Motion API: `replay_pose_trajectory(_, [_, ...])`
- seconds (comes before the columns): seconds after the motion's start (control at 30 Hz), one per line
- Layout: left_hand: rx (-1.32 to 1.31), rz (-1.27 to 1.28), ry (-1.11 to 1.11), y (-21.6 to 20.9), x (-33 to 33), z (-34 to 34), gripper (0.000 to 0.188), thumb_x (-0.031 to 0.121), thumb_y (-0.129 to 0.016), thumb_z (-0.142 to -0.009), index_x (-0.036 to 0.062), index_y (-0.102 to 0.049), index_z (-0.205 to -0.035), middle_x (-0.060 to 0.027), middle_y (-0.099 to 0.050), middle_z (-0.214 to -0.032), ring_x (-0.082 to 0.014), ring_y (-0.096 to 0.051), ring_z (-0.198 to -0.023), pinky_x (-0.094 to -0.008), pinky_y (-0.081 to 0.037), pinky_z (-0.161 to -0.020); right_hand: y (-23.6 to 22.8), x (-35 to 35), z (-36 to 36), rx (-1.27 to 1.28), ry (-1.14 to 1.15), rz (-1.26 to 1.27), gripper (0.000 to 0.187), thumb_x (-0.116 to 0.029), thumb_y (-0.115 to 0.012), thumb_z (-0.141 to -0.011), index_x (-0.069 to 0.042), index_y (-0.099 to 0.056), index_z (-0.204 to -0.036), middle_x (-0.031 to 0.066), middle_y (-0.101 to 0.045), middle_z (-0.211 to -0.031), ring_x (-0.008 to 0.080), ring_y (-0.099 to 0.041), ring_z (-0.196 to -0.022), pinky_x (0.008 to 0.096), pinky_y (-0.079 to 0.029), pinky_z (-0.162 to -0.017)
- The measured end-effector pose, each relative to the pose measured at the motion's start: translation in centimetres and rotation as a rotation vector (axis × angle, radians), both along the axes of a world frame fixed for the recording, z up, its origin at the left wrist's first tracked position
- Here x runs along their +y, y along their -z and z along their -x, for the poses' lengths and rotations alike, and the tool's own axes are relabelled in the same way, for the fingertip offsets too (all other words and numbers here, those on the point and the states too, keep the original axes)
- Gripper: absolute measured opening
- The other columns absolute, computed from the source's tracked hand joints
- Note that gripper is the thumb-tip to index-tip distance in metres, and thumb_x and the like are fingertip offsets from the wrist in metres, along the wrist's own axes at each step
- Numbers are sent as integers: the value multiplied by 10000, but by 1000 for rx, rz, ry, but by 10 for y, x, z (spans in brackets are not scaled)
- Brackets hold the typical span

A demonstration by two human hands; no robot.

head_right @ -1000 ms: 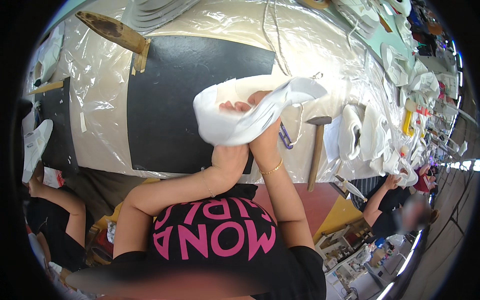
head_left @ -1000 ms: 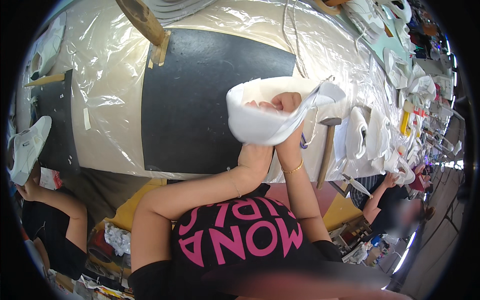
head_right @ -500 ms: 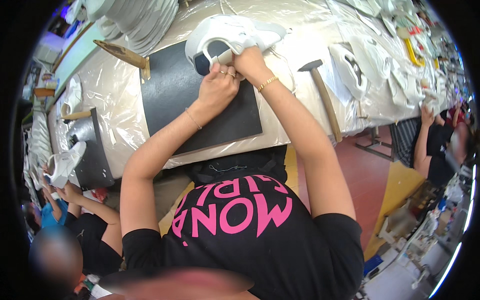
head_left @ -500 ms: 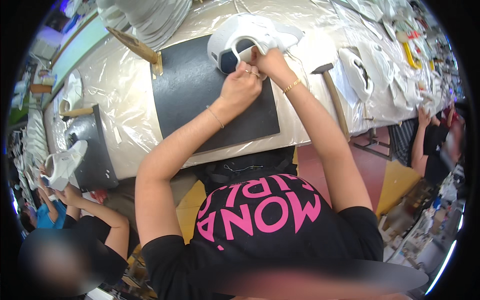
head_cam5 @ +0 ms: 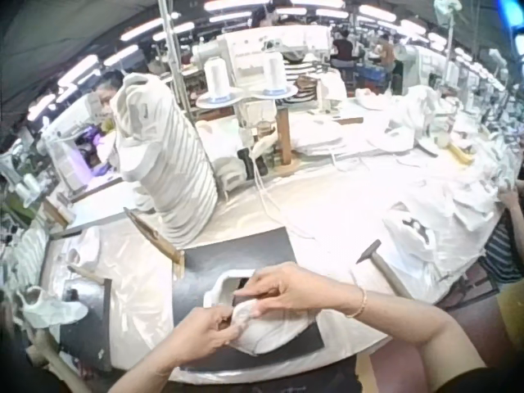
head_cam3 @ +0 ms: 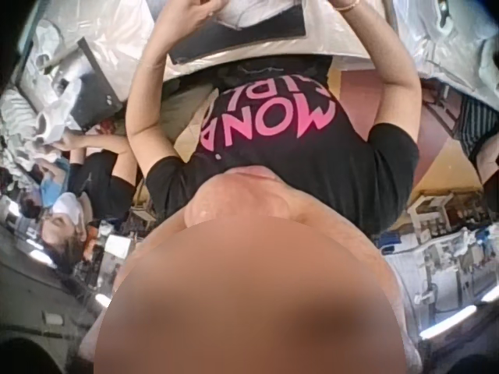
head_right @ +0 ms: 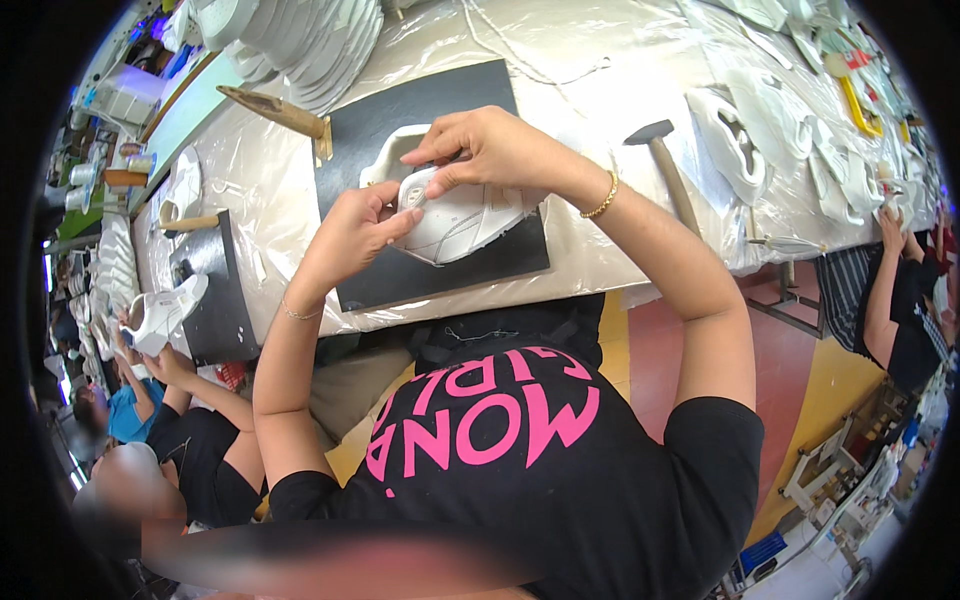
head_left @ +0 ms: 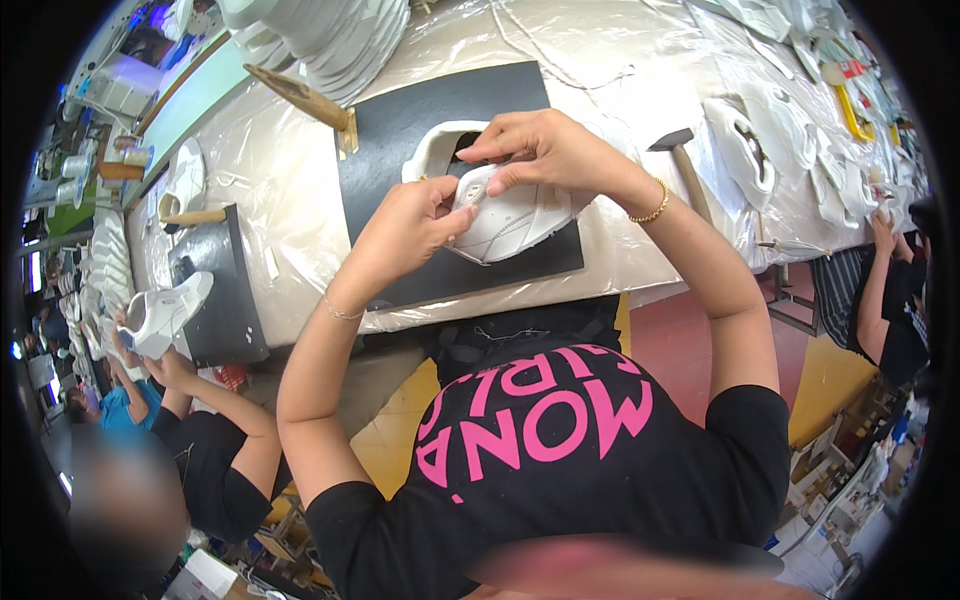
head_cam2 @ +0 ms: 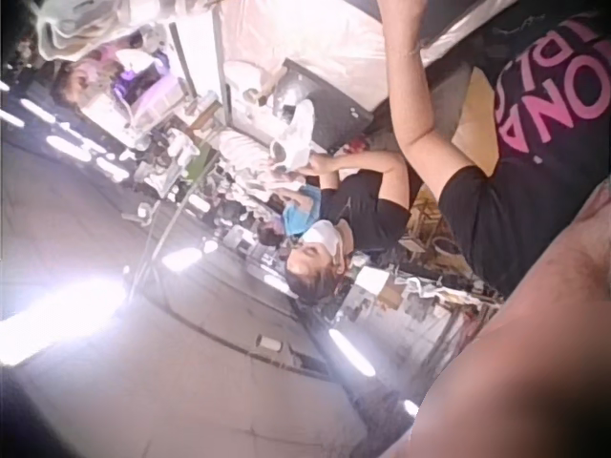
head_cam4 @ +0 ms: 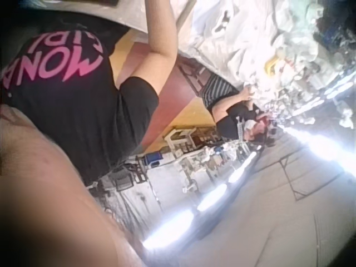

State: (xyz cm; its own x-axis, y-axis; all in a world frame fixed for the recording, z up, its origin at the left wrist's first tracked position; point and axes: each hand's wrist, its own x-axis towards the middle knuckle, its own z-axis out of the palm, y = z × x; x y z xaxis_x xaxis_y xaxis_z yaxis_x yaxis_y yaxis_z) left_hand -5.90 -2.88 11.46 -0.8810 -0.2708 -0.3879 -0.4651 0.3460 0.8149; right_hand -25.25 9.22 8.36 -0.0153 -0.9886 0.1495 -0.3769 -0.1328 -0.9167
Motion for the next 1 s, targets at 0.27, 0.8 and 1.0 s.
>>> replay_pose_trajectory(0.27, [-7,-44,-47,5,3,-12,245,194,-648,-915,-35,-596,-845,24,-467,-626,-53,-385,-596,-247,-337,-518,-2,-5,-10,53,-15,-137,301,-250,-797,-755,-24,-744,-947,112,-718,-839,227,-680,-756,309,-526,-718])
replay_pose_trajectory(0.8, [-47,-2,2,11,3,-18,248,191,-679,-884,-47,-625,-929,-15,-490,-598,-69,-413,-565,-267,-370,-511,16,-14,-11,-32,-262,-131,286,-295,-713,-852,-13,-697,-893,105,-676,-800,239,-620,-708,349,-473,-652])
replay_pose_trajectory(1.0, [-209,-70,40,17,-1,-13,217,135,-742,-821,-16,-666,-957,-11,-628,-724,-63,-518,-648,-255,-431,-586,0,-31,-17,235,-329,-9,325,-309,-719,-798,-2,-615,-780,91,-602,-726,278,-586,-685,376,-474,-672])
